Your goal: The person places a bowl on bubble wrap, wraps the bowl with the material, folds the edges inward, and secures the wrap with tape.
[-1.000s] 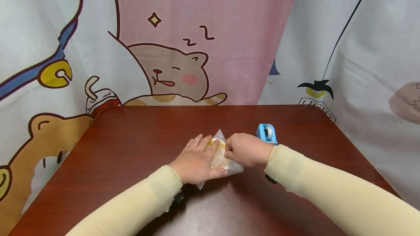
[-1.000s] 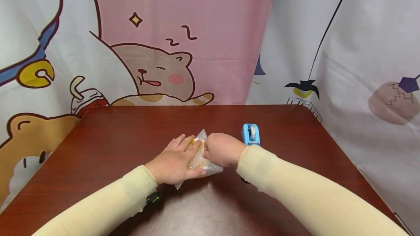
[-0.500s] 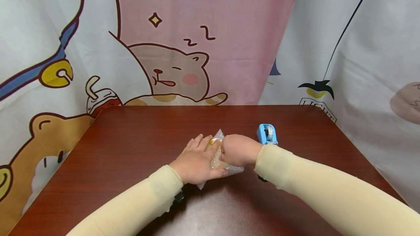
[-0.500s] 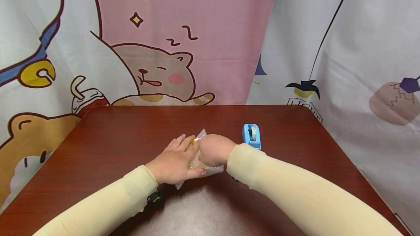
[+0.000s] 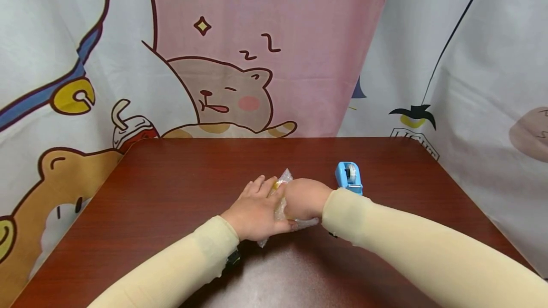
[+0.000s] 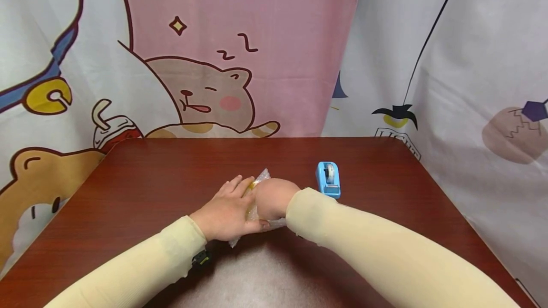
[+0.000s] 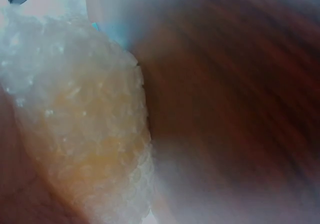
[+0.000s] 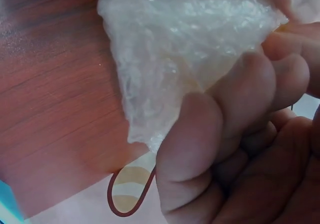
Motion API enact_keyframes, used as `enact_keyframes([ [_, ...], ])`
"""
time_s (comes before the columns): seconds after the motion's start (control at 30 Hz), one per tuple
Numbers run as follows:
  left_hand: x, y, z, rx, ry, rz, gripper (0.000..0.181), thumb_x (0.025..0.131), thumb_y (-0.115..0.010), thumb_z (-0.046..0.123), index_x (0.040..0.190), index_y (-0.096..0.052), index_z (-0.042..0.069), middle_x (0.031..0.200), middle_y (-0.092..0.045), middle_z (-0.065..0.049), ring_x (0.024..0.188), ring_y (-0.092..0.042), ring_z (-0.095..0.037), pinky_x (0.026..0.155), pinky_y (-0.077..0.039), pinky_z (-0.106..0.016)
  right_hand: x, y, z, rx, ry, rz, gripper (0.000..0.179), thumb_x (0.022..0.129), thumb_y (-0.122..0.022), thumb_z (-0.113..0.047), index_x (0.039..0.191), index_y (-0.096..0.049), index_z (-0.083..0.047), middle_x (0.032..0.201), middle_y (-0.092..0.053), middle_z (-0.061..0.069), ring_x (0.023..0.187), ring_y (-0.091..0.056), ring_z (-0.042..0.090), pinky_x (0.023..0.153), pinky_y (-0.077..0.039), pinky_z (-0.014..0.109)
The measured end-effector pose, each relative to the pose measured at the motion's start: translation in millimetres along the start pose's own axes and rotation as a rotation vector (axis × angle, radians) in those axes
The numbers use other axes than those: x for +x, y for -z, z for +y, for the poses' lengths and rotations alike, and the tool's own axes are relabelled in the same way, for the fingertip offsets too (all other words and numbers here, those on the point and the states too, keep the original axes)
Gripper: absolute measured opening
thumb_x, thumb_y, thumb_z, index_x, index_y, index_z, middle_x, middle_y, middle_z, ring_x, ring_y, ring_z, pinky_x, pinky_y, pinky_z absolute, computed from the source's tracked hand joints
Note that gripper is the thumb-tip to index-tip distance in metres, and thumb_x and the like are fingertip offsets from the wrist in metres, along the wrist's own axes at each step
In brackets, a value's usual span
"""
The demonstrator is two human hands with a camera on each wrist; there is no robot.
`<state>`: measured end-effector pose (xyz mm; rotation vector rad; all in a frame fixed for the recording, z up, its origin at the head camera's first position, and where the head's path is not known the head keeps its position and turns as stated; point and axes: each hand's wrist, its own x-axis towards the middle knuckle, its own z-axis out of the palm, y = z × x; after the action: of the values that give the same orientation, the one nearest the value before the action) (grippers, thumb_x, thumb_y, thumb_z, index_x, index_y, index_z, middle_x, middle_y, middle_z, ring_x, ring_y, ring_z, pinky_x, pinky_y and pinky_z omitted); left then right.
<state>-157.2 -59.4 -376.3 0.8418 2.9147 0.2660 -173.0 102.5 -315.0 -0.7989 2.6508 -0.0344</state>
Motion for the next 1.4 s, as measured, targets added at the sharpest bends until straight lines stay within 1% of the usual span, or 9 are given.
enact_keyframes([
  [0.07,0.1,-0.5,-0.2,0.000,0.001,0.002,0.102,0.091,-0.048,0.083,0.167,-0.032,0.017,0.173,-0.027,-0.014,0.161,-0.020,-0.045,0.131,-0.020,-0.057,1.0,0,-1,-0.019,0.025,0.004,0.029,0.091,-0.078,-0.026,0.113,-0.080,-0.008,0.113,-0.078,0.009,0.093,-0.071,0.023,0.099,-0.059,0.045],
  [0.13,-0.3,-0.9,-0.4,0.003,0.001,0.004,0.102,0.091,-0.049,0.083,0.167,-0.033,0.017,0.173,-0.026,-0.014,0.161,-0.020,-0.045,0.131,-0.020,-0.057,2.0,0,-2,-0.022,0.028,0.001,0.029,0.090,-0.080,-0.027,0.114,-0.080,-0.011,0.112,-0.078,0.007,0.094,-0.070,0.022,0.099,-0.059,0.044],
  [0.23,-0.3,-1.8,-1.0,0.000,-0.002,0.009,0.100,0.091,-0.050,0.082,0.167,-0.034,0.019,0.173,-0.026,-0.014,0.160,-0.020,-0.045,0.130,-0.020,-0.057,2.9,0,-5,-0.013,-0.013,-0.006,0.028,0.085,-0.083,-0.025,0.111,-0.080,-0.014,0.105,-0.078,0.004,0.087,-0.067,0.019,0.094,-0.060,0.042],
  [0.3,-0.7,-1.9,-0.9,-0.003,-0.004,0.013,0.098,0.091,-0.051,0.081,0.167,-0.034,0.021,0.173,-0.027,-0.014,0.160,-0.021,-0.045,0.130,-0.020,-0.058,3.4,0,-7,-0.019,-0.042,-0.009,0.027,0.085,-0.082,-0.025,0.111,-0.080,-0.015,0.103,-0.077,0.003,0.084,-0.065,0.017,0.091,-0.060,0.041],
  [0.47,-1.4,-1.8,-0.8,-0.023,-0.009,0.026,0.091,0.092,-0.054,0.078,0.165,-0.038,0.026,0.172,-0.028,-0.016,0.159,-0.022,-0.046,0.129,-0.022,-0.059,5.5,2,-12,-0.071,-0.100,-0.030,0.024,0.086,-0.079,-0.024,0.109,-0.081,-0.016,0.103,-0.076,0.003,0.083,-0.063,0.017,0.085,-0.060,0.042],
  [0.67,-2.0,-2.1,0.0,-0.028,-0.002,0.027,0.088,0.092,-0.055,0.079,0.163,-0.040,0.029,0.173,-0.027,-0.015,0.159,-0.022,-0.047,0.130,-0.022,-0.059,9.5,4,-12,-0.087,-0.142,-0.064,0.022,0.079,-0.083,-0.026,0.100,-0.082,-0.019,0.101,-0.076,0.000,0.082,-0.061,0.018,0.079,-0.059,0.041],
  [0.77,-1.6,-2.6,0.1,-0.029,0.005,0.021,0.090,0.091,-0.055,0.080,0.163,-0.042,0.027,0.173,-0.027,-0.014,0.160,-0.021,-0.045,0.130,-0.021,-0.058,10.2,5,-12,-0.104,-0.145,-0.069,0.023,0.077,-0.084,-0.028,0.098,-0.081,-0.019,0.098,-0.075,-0.001,0.080,-0.061,0.018,0.077,-0.060,0.040],
  [1.1,-0.6,-3.5,-0.6,-0.042,0.002,0.013,0.091,0.091,-0.057,0.076,0.162,-0.043,0.021,0.173,-0.026,-0.016,0.160,-0.019,-0.046,0.130,-0.020,-0.058,11.9,5,-13,-0.127,-0.156,-0.079,0.018,0.081,-0.083,-0.028,0.095,-0.082,-0.016,0.092,-0.074,-0.002,0.078,-0.061,0.018,0.077,-0.060,0.039],
  [1.4,-1.6,-1.8,-0.7,-0.041,0.008,0.013,0.095,0.090,-0.056,0.079,0.163,-0.042,0.020,0.173,-0.026,-0.014,0.161,-0.020,-0.044,0.131,-0.020,-0.057,14.1,4,-14,-0.140,-0.211,-0.066,0.023,0.079,-0.086,-0.032,0.095,-0.082,-0.016,0.091,-0.073,-0.001,0.078,-0.062,0.018,0.075,-0.062,0.040],
])
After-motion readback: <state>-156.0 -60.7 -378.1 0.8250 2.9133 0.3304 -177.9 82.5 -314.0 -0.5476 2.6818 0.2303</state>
